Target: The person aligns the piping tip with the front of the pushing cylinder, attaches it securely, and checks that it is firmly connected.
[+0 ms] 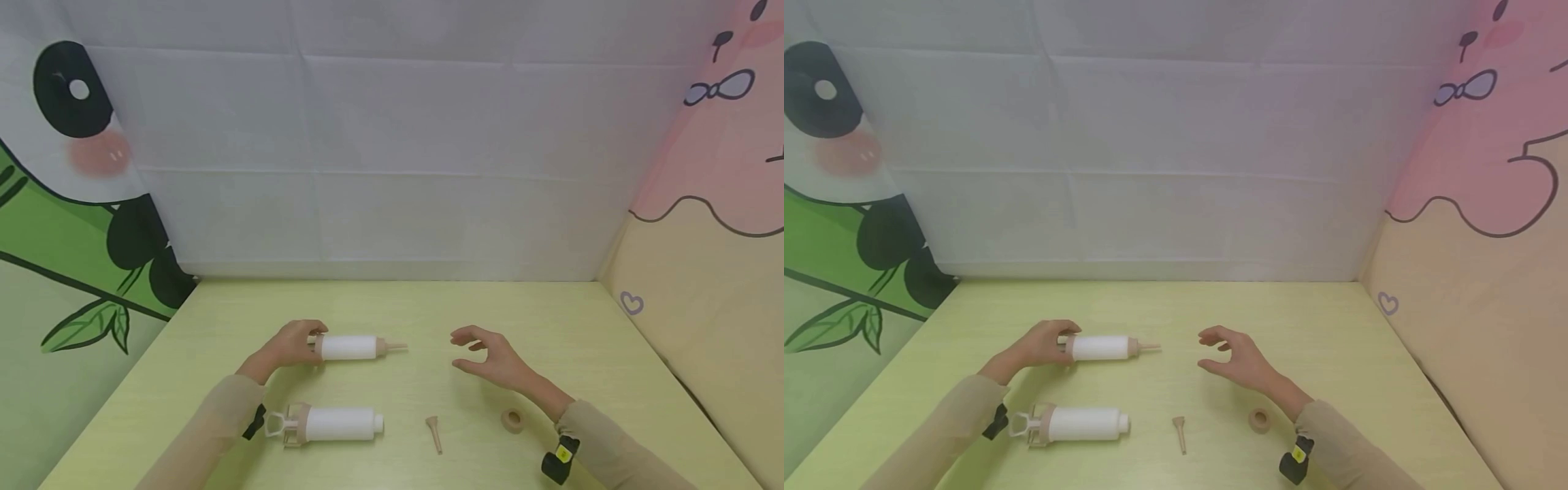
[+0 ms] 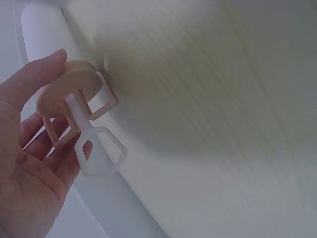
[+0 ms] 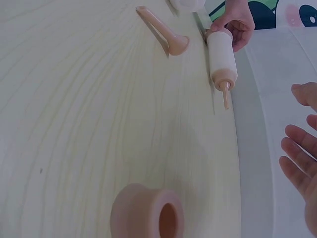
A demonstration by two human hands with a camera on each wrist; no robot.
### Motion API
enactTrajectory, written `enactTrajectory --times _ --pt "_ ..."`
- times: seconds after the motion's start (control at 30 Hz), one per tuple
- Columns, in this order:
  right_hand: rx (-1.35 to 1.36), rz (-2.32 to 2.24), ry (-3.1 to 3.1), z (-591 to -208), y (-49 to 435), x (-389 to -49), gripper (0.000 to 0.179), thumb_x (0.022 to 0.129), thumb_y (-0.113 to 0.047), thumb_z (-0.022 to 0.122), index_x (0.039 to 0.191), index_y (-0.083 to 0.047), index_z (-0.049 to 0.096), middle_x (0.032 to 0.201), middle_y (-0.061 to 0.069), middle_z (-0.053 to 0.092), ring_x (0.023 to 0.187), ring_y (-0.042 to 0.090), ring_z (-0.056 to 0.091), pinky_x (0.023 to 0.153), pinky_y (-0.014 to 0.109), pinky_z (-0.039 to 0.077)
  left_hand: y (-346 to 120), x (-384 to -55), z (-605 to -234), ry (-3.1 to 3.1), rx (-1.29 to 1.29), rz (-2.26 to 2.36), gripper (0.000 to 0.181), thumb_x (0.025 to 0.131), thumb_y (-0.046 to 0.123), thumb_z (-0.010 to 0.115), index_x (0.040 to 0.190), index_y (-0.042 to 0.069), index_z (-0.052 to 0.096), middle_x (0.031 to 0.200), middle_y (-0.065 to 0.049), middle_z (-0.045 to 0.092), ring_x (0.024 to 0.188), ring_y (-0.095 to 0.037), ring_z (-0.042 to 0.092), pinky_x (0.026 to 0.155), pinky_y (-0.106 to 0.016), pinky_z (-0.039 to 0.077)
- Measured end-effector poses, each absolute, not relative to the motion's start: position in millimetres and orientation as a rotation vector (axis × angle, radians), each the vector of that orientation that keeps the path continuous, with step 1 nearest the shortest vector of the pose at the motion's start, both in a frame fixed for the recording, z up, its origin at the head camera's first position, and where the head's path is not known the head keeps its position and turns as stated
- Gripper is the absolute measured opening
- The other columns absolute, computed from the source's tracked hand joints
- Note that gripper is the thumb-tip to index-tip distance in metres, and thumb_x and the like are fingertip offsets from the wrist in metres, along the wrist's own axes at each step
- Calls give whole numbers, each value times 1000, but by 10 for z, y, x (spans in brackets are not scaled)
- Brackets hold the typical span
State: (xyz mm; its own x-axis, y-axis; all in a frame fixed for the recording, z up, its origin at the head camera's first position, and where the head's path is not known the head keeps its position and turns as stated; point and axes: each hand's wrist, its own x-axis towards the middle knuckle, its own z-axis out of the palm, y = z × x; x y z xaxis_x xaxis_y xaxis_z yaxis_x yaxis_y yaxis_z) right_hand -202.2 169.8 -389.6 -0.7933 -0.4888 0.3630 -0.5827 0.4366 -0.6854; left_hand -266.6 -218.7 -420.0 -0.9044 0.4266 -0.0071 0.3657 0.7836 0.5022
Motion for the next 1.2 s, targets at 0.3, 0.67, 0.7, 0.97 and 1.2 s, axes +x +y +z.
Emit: enactTrajectory --times 0.3,0.67,0.7,0.97,1.2 --pt "961 1295 -2564 -3892 1720 -2024 36 77 -3 70 110 0 56 104 12 63 97 32 59 79 47 49 -2171 -2664 -4137 2891 683 756 58 67 14 76 118 -4 55 117 -19 57 107 -38 53 85 -47 46" --pt "943 1257 -2560 -3876 1810 -2021 37 77 -4 70 110 1 56 104 14 63 96 32 59 77 47 49 -1948 -2600 -3931 2898 681 784 57 72 25 76 120 4 55 123 -15 53 100 -33 56 85 -46 45" --pt "940 1254 -2560 -3873 1819 -2021 37 77 -4 70 110 0 56 104 14 63 95 32 59 77 47 49 -1916 -2587 -3914 2898 698 786 56 72 25 76 120 4 55 123 -15 54 101 -33 56 86 -47 44" --pt "916 1243 -2591 -3883 1911 -2004 36 77 -3 70 111 0 56 103 13 62 95 33 59 77 45 49 -1668 -2492 -3831 2911 904 779 51 73 24 75 115 2 58 120 -13 57 114 -32 49 94 -47 40" --pt "911 1230 -2577 -4182 2100 -2158 37 79 -13 71 113 -8 56 104 5 62 92 28 59 77 39 50 -1463 -2404 -3810 2886 984 785 50 75 25 73 116 1 57 119 -12 57 113 -31 50 94 -45 40"
